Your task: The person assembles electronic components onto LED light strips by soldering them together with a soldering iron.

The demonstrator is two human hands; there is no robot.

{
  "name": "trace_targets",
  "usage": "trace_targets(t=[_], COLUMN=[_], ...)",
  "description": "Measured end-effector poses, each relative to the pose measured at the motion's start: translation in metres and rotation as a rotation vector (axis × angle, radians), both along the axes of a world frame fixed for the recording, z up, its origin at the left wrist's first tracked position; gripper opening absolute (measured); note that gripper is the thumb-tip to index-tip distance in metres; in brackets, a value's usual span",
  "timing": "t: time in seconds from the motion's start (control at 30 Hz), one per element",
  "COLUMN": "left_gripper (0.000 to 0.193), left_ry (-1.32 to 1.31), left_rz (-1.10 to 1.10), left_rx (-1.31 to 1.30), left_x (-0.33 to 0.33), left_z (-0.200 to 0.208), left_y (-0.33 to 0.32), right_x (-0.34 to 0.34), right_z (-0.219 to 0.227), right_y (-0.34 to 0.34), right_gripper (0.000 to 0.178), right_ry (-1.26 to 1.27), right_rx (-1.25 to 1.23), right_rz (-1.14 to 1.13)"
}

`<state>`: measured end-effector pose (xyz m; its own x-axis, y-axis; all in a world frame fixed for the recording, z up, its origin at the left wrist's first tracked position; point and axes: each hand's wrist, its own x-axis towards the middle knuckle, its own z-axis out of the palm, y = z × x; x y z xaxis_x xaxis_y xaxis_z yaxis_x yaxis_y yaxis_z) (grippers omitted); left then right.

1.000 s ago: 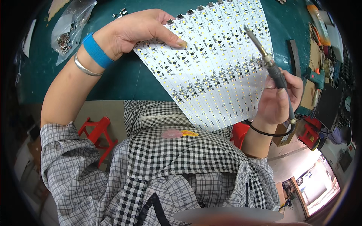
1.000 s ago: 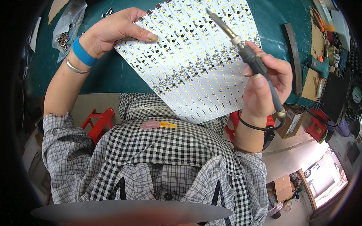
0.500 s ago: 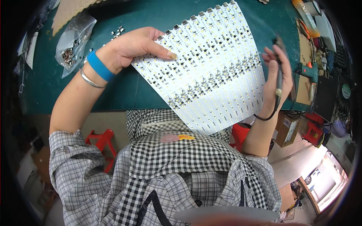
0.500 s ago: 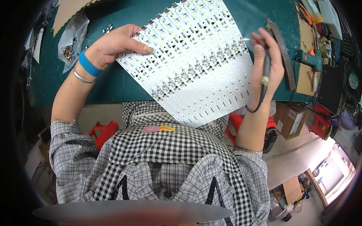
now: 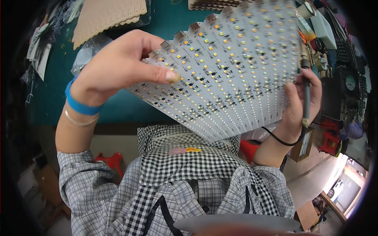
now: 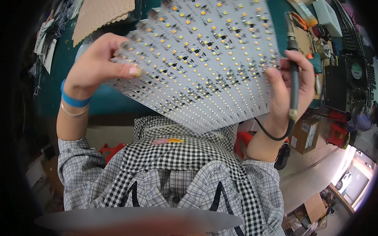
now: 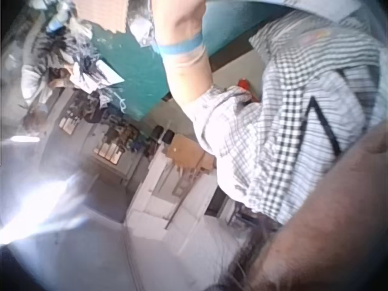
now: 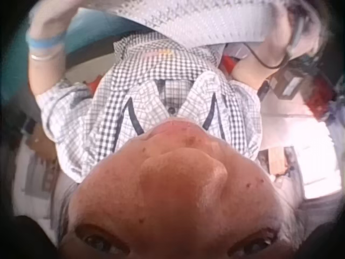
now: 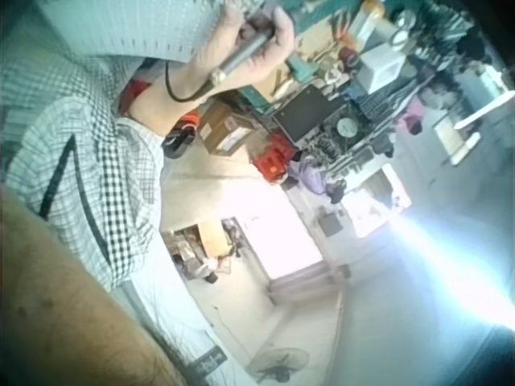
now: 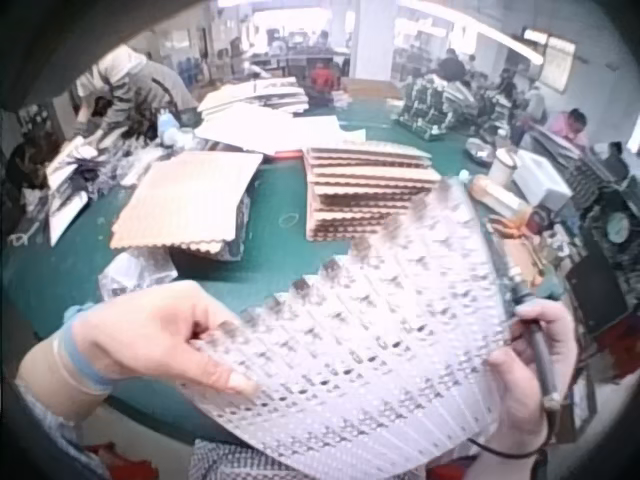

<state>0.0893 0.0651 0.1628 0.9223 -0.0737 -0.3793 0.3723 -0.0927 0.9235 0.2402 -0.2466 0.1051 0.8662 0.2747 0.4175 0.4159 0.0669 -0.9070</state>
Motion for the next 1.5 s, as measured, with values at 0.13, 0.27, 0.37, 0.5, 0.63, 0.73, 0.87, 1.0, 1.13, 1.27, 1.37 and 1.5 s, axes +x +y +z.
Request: trace_targets(t=[0.13, 0.27, 0.37, 0.5, 0.63, 0.73, 0.87, 1.0, 1.13, 1.27, 1.37, 1.5], left_gripper=[0.020, 0.018, 0.018, 0.024, 0.046, 0.046, 0.046, 0.046, 0.044, 0.043, 0.042, 0.039], left_ry=[-0.201, -0.504, -0.644, -0.684, -1.015, -1.007, -1.045, -1.036, -0.987, -0.986, -0.991, -0.982], left_rz=[0.036, -0.027, -0.027, -0.049, -0.063, -0.063, -0.048, -0.058, -0.053, -0.059, -0.039, -0.025], left_rx=[0.122, 0.341, 0.350, 0.402, 0.963, 1.088, 1.104, 1.106, 1.112, 1.085, 1.080, 1.068], left_x=[-0.013, -0.025, -0.034, -0.030, -0.031, -0.036, -0.038, -0.037, -0.038, -0.037, -0.037, -0.039], left_z=[0.046, 0.055, 0.054, 0.066, 0.067, 0.053, 0.041, 0.039, 0.041, 0.040, 0.039, 0.038], left_y=[-0.018, -0.039, -0.049, -0.046, -0.060, -0.068, -0.070, -0.073, -0.077, -0.076, -0.077, -0.077], right_x=[0.016, 0.022, 0.024, 0.020, 0.031, 0.014, 0.017, 0.014, 0.009, 0.003, 0.001, 0.000], right_z=[0.001, -0.006, -0.001, 0.023, 0.016, 0.003, -0.017, -0.026, -0.029, -0.028, -0.027, -0.026], right_y=[-0.007, -0.008, -0.014, -0.007, -0.001, 0.010, 0.005, 0.001, 0.001, 0.000, 0.003, 0.005], right_gripper=[0.054, 0.053, 0.053, 0.049, 0.049, 0.042, 0.037, 0.040, 0.039, 0.040, 0.042, 0.043], right_ry=[-0.327, -0.317, -0.291, -0.440, -0.536, -0.326, -0.282, -0.269, -0.269, -0.252, -0.267, -0.250], right_rx=[0.281, 0.433, 0.418, 0.518, 0.394, 0.392, 0.377, 0.392, 0.385, 0.394, 0.365, 0.379], right_rz=[0.006, 0.086, 0.116, 0.013, 0.323, 0.248, 0.286, 0.285, 0.252, 0.246, 0.215, 0.199])
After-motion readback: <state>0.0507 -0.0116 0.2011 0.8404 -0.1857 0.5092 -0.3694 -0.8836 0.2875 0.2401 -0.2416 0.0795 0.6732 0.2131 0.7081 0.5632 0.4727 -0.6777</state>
